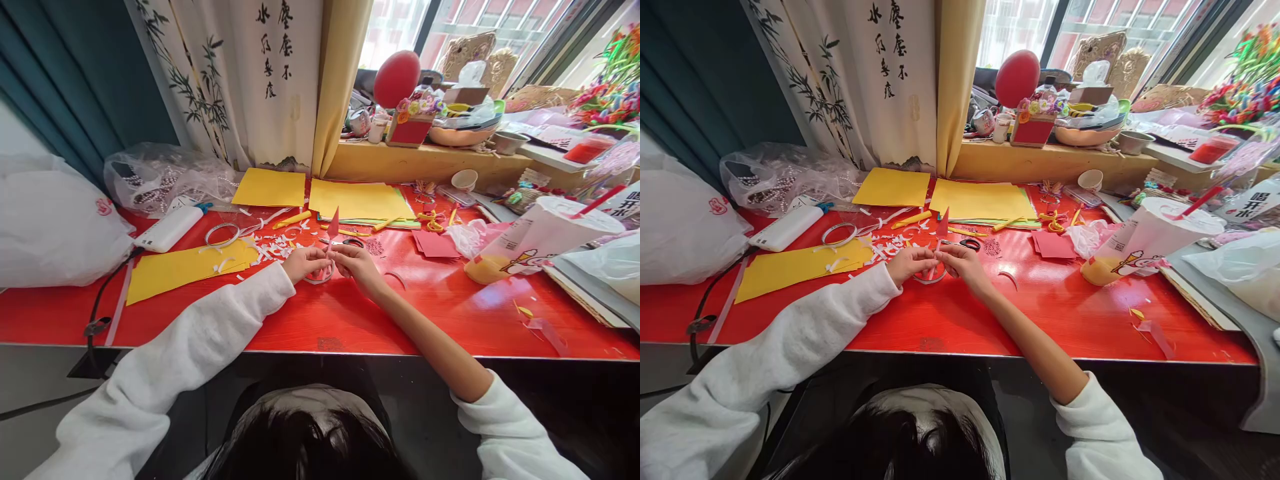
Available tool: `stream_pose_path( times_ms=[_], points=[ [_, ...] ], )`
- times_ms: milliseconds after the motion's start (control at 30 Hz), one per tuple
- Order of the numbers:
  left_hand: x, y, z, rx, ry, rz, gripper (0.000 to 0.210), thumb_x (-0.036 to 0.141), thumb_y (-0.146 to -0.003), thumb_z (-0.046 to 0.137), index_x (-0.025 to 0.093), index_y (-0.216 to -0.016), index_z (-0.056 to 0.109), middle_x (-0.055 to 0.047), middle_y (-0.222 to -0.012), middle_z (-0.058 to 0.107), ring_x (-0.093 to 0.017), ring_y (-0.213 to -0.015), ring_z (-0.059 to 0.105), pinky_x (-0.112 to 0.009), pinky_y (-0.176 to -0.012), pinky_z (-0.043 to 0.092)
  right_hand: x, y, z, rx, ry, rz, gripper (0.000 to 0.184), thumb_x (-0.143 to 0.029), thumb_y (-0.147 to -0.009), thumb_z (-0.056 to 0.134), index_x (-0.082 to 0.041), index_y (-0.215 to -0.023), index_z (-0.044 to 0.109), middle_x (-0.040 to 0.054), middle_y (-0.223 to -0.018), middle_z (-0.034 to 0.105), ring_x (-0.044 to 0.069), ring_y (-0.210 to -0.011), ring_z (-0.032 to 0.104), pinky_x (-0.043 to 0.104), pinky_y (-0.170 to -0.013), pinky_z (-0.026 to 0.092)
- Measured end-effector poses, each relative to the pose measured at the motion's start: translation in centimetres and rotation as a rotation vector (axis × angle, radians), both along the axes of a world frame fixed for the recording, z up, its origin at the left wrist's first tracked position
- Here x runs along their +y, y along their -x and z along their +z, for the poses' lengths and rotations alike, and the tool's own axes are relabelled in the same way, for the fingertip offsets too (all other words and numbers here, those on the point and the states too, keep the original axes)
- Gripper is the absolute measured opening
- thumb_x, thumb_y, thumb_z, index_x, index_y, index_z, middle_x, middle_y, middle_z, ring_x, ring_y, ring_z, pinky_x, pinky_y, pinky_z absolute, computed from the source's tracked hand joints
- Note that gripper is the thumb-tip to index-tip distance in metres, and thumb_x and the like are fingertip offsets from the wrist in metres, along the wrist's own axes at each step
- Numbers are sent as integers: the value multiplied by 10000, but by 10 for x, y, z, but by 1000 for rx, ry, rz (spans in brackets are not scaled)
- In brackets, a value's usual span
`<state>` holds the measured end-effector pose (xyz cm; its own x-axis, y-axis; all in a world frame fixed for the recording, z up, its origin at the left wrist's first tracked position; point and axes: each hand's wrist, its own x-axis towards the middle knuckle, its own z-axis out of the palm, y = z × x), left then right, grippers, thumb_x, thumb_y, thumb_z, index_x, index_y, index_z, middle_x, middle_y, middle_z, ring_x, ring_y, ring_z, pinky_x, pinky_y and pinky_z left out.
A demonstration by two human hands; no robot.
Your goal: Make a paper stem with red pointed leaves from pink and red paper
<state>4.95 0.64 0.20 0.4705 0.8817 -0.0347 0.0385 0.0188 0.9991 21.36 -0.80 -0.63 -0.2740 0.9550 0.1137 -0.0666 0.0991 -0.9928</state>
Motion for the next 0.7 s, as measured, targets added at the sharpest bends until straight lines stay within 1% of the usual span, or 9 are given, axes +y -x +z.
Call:
stream_pose_path(
  times_ms=[67,200,300,400,533,633,700],
  points=[
    [-2,-1,0,11,23,-5,334,411,-567,758,122,-635,605,38,-502,544,-60,-454,459,-217,-484,366,-1,1,1,12,0,-17,281,-400,-738,665,-142,-847,640,-62,-507,416,48,-441,317,214,-421,208],
    [-5,0,0,26,86,-48,354,440,-540,779,112,-622,674,-20,-577,638,-67,-454,476,-225,-465,372,-3,2,3,24,-15,-35,257,-392,-730,679,-156,-817,629,-56,-521,445,49,-439,331,214,-416,213],
    [-5,2,0,3,117,-60,330,428,-550,784,112,-584,694,-43,-546,645,-68,-425,469,-225,-439,346,-6,2,5,22,-27,54,260,-403,-778,636,-155,-855,646,-49,-516,454,56,-440,355,214,-425,240],
    [-4,5,0,-48,161,-68,302,408,-527,793,122,-544,697,-57,-502,633,-93,-425,496,-245,-447,370,-8,2,6,33,6,162,311,-438,-832,564,-157,-926,660,-39,-520,467,65,-453,386,214,-438,274],
    [-4,5,0,-104,211,-107,319,415,-491,803,118,-542,699,-77,-522,640,-122,-453,540,-256,-454,381,-8,2,7,77,53,225,310,-437,-811,593,-161,-937,655,-34,-539,495,68,-468,413,207,-435,278],
    [-7,3,2,-106,212,-171,391,486,-516,787,111,-577,695,-88,-583,653,-121,-490,553,-240,-452,368,-9,2,8,114,86,257,275,-421,-794,618,-164,-889,642,-33,-540,510,68,-468,442,205,-440,275],
    [-10,1,4,-95,202,-213,436,535,-551,759,110,-618,691,-79,-603,649,-109,-498,533,-241,-469,376,-9,1,8,130,112,262,255,-410,-777,641,-164,-843,628,-26,-554,527,73,-476,456,211,-450,289]
  ],
)
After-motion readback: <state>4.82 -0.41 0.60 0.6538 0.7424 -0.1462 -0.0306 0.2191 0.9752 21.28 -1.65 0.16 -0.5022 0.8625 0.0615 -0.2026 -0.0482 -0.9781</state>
